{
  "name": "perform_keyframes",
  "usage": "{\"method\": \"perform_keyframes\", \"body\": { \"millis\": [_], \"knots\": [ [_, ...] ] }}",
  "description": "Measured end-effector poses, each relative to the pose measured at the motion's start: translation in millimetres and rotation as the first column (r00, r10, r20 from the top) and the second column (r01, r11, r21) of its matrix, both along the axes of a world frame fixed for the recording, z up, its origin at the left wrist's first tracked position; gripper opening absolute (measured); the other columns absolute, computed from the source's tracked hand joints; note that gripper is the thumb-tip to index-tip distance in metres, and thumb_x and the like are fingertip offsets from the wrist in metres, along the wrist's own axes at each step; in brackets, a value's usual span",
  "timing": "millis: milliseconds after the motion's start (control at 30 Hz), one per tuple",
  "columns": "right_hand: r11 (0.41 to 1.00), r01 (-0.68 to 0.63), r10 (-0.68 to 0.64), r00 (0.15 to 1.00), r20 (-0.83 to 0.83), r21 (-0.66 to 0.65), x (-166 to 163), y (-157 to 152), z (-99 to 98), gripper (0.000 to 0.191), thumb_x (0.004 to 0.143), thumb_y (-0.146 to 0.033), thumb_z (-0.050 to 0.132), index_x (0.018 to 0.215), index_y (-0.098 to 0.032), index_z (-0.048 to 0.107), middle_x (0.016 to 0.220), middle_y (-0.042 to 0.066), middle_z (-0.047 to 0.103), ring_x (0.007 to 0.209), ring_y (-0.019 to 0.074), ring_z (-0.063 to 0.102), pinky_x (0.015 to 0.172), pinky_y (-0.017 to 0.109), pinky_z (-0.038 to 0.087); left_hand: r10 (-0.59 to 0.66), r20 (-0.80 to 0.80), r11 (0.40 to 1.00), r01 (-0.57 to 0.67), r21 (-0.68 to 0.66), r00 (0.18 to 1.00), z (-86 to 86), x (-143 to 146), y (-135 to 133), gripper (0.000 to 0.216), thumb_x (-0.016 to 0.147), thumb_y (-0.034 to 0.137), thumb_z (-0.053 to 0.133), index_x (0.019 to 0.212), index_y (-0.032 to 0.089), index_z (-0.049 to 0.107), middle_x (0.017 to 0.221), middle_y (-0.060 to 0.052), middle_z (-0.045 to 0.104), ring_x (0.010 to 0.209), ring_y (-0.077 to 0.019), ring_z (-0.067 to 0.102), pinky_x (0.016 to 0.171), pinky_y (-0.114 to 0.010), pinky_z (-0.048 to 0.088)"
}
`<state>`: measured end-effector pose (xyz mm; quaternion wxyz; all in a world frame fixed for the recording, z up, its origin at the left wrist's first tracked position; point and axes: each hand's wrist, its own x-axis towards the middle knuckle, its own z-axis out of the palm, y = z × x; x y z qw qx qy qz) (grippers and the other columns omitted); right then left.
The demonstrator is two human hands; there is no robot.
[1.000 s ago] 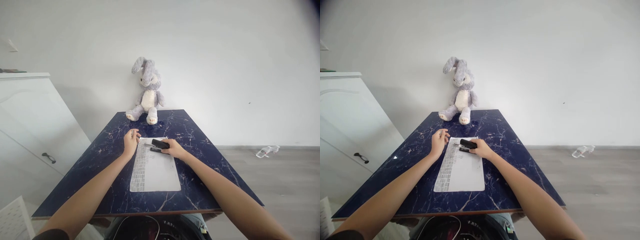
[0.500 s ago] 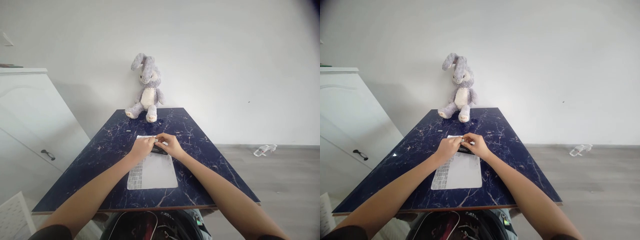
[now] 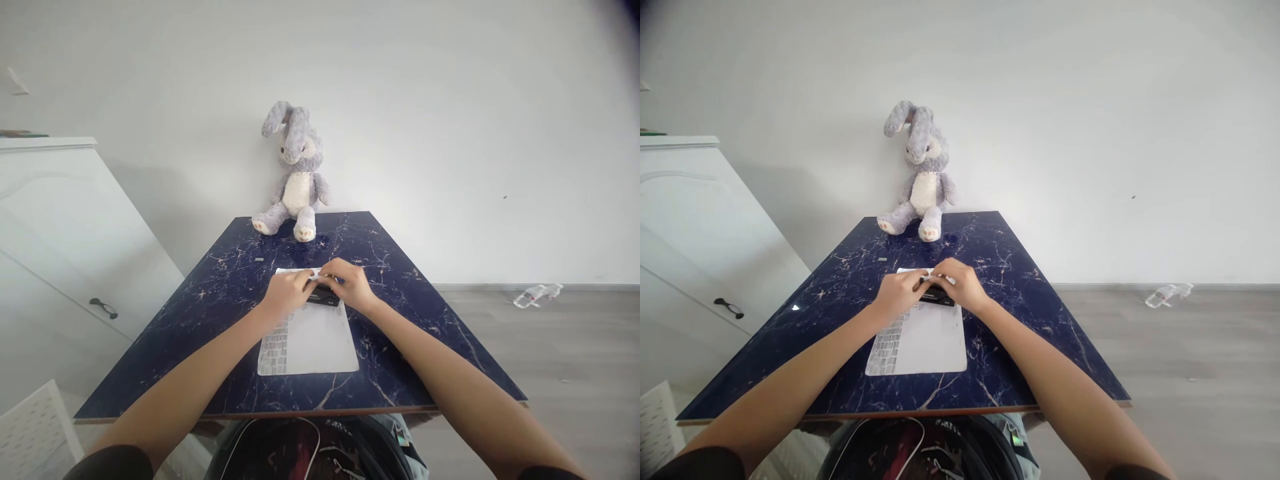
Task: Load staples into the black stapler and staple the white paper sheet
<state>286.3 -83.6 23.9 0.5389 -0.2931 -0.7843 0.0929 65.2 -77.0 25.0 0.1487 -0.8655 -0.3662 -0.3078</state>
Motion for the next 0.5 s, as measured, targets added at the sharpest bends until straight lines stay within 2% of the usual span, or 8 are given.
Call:
{"method": "perform_keyframes", "body": {
  "millis": [67, 133, 167, 200, 267, 333, 400, 500],
  "knots": [
    [0.97, 0.153, -0.169, 0.983, -0.069, -0.189, 23, 15, -1.0, 0.022, 0.096, -0.043, 0.069, 0.097, -0.021, 0.075, 0.089, 0.007, 0.077, 0.076, 0.0207, 0.069, 0.072, 0.035, 0.057, 0.051, 0.116, 0.999, -0.048, -0.021, 0.992, 3.8, -15, 12, 0.022, 0.103, 0.035, 0.055, 0.106, 0.02, 0.071, 0.068, 0.0, 0.069, 0.063, -0.016, 0.068, 0.061, -0.026, 0.043],
    [0.877, 0.3, -0.351, 0.934, -0.072, -0.376, 54, 33, -7.5, 0.028, 0.09, -0.044, 0.072, 0.104, -0.02, 0.075, 0.081, 0.005, 0.077, 0.066, 0.0198, 0.067, 0.064, 0.033, 0.054, 0.22, 0.182, 0.974, -0.206, -0.093, 0.958, 4.3, -38, 31, 0.023, 0.103, 0.03, 0.049, 0.106, 0.02, 0.069, 0.069, -0.001, 0.068, 0.062, -0.0166, 0.066, 0.062, -0.027, 0.045],
    [0.82, 0.39, -0.441, 0.897, -0.029, -0.418, 71, 42, -13.0, 0.024, 0.088, -0.042, 0.072, 0.098, -0.02, 0.075, 0.077, 0.005, 0.077, 0.066, 0.0199, 0.067, 0.066, 0.033, 0.054, 0.32, 0.171, 0.944, -0.299, -0.139, 0.932, 2.2, -50, 43, 0.025, 0.103, 0.028, 0.046, 0.105, 0.02, 0.07, 0.074, -0.003, 0.07, 0.067, -0.0186, 0.068, 0.066, -0.028, 0.048],
    [0.757, 0.477, -0.513, 0.857, 0.045, -0.446, 87, 51, -19.5, 0.019, 0.085, -0.039, 0.074, 0.088, -0.02, 0.076, 0.074, 0.005, 0.076, 0.066, 0.02, 0.068, 0.068, 0.032, 0.053, 0.403, 0.143, 0.909, -0.378, -0.175, 0.904, -1.7, -63, 56, 0.026, 0.102, 0.026, 0.045, 0.104, 0.019, 0.071, 0.084, -0.007, 0.073, 0.079, -0.022, 0.071, 0.073, -0.031, 0.051],
    [0.635, 0.574, -0.579, 0.797, 0.174, -0.517, 112, 64, -33.9, 0.016, 0.082, -0.036, 0.074, 0.078, -0.02, 0.075, 0.07, 0.004, 0.076, 0.065, 0.02, 0.069, 0.07, 0.032, 0.053, 0.477, 0.055, 0.857, -0.45, -0.251, 0.877, -14.0, -85, 80, 0.032, 0.101, 0.024, 0.045, 0.121, 0.016, 0.069, 0.12, -0.016, 0.073, 0.115, -0.0306, 0.068, 0.096, -0.04, 0.052],
    [0.591, 0.595, -0.584, 0.781, 0.219, -0.544, 125, 73, -46.3, 0.015, 0.08, -0.034, 0.075, 0.074, -0.02, 0.076, 0.068, 0.004, 0.075, 0.067, 0.0209, 0.07, 0.07, 0.032, 0.053, 0.529, -0.041, 0.776, -0.503, -0.38, 0.848, -28.6, -99, 100, 0.047, 0.101, 0.029, 0.046, 0.145, 0.015, 0.057, 0.156, -0.021, 0.052, 0.142, -0.0384, 0.05, 0.111, -0.055, 0.044],
    [0.59, 0.6, -0.584, 0.779, 0.228, -0.54, 129, 77, -53.9, 0.016, 0.078, -0.035, 0.076, 0.073, -0.02, 0.076, 0.07, 0.005, 0.076, 0.07, 0.0222, 0.071, 0.071, 0.032, 0.053, 0.529, -0.106, 0.72, -0.511, -0.47, 0.842, -40.5, -105, 111, 0.052, 0.102, 0.032, 0.044, 0.151, 0.017, 0.053, 0.164, -0.02, 0.043, 0.149, -0.0429, 0.041, 0.116, -0.068, 0.034],
    [0.597, 0.623, -0.6, 0.765, 0.235, -0.506, 126, 80, -56.5, 0.016, 0.077, -0.035, 0.078, 0.078, -0.019, 0.078, 0.075, 0.008, 0.076, 0.074, 0.0236, 0.071, 0.074, 0.034, 0.053, 0.482, -0.121, 0.735, -0.476, -0.483, 0.868, -47.1, -104, 115, 0.048, 0.102, 0.032, 0.045, 0.146, 0.021, 0.059, 0.161, -0.017, 0.049, 0.148, -0.0444, 0.041, 0.115, -0.074, 0.031]
  ]
}}
